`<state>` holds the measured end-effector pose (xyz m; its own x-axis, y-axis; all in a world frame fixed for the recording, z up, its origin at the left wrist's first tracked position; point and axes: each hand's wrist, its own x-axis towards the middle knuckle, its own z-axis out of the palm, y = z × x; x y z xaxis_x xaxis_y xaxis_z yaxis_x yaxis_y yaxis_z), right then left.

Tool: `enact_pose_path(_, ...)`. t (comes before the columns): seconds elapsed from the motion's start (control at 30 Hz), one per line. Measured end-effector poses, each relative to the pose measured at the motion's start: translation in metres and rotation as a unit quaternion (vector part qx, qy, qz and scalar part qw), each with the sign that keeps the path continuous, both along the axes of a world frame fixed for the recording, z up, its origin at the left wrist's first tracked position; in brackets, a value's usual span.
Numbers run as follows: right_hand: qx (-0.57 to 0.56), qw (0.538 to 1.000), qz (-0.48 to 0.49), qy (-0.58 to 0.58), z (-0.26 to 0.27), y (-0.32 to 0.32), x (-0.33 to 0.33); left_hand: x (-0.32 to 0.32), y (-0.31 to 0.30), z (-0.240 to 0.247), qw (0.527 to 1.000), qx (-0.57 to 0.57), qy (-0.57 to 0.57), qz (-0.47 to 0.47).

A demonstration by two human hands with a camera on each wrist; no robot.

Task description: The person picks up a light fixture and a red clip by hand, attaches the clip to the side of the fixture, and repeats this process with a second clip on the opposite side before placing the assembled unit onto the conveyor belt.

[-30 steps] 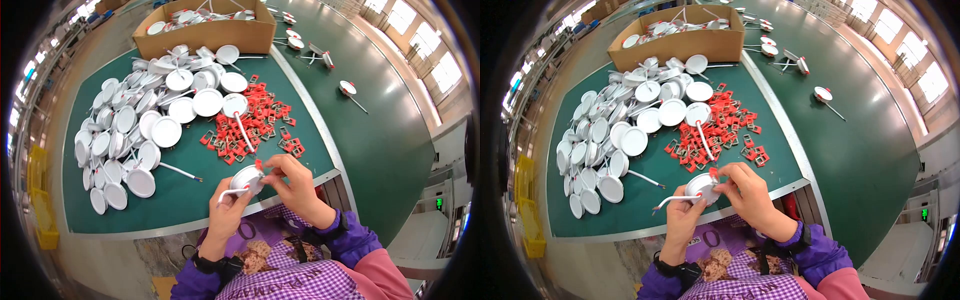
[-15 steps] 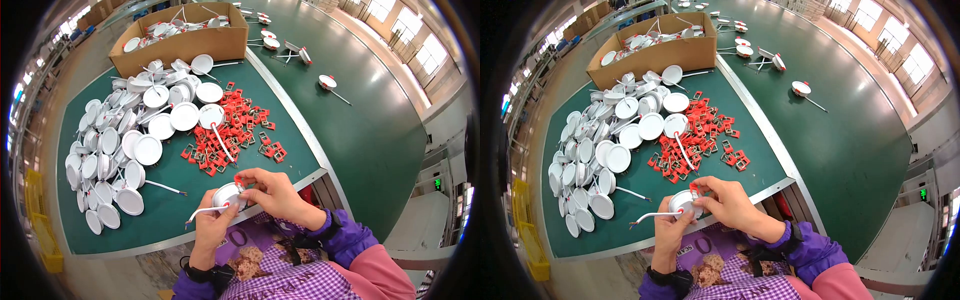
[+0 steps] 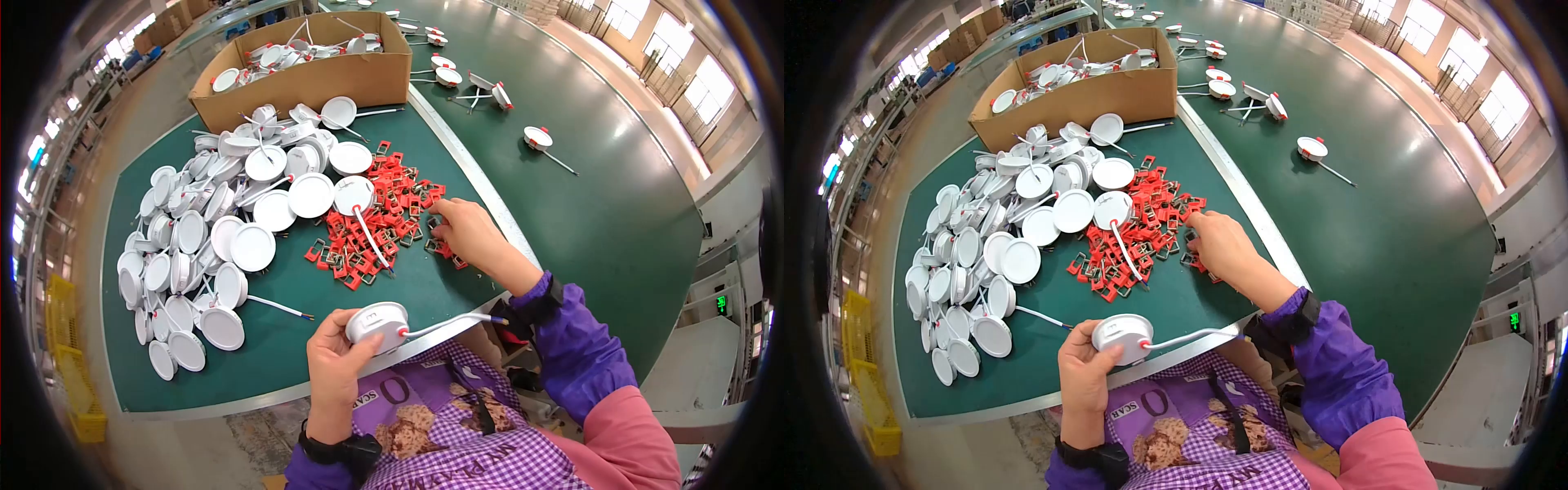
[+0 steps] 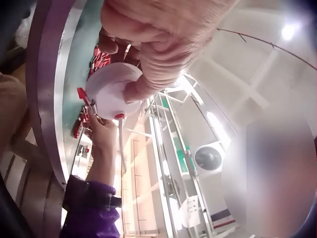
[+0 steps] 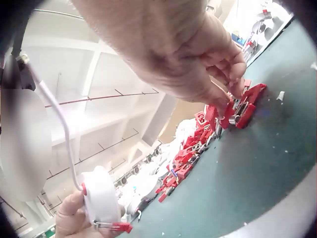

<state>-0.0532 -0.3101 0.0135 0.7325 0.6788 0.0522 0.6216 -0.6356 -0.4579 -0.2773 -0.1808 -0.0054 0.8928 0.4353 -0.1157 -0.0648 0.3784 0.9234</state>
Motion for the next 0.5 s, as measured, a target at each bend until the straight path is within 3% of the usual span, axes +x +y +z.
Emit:
enact_pose_path(0.03, 0.001, 1.0, 0.02, 0.008, -0.004, 0.001, 0.004, 0.0, 0.0, -0.001, 1.0, 0.001, 0.001, 0.001)
enact_pose_path(0.1, -0.011, 0.999, 0.037, 0.018, -0.006, 0.003, 0.011, 0.001, -0.001, -0.002, 0.959, -0.277, -0.04, 0.043)
enact_pose_path(0.13, -0.024, 0.998, 0.053, 0.028, -0.006, 0.003, 0.012, 0.002, -0.003, -0.001, 0.944, -0.323, -0.065, 0.027)
enact_pose_path(0.27, 0.04, 0.998, 0.015, 0.054, 0.01, 0.001, 0.002, 0.007, -0.005, 0.006, 0.94, -0.339, -0.039, -0.006)
enact_pose_path(0.33, 0.17, 0.962, -0.066, 0.204, 0.021, -0.001, -0.01, 0.008, -0.006, 0.011, 0.961, -0.276, -0.019, -0.018)
enact_pose_path(0.37, 0.168, 0.962, -0.064, 0.206, 0.027, -0.001, -0.019, 0.009, -0.006, 0.012, 0.977, -0.211, 0.003, -0.034)
enact_pose_path(0.43, 0.28, 0.902, -0.041, 0.325, 0.035, -0.001, -0.039, 0.011, -0.007, 0.011, 0.984, -0.176, 0.019, -0.032)
enact_pose_path(0.5, 0.348, 0.869, 0.006, 0.353, 0.019, 0.0, -0.054, 0.014, -0.007, 0.008, 0.989, -0.139, 0.036, -0.029)
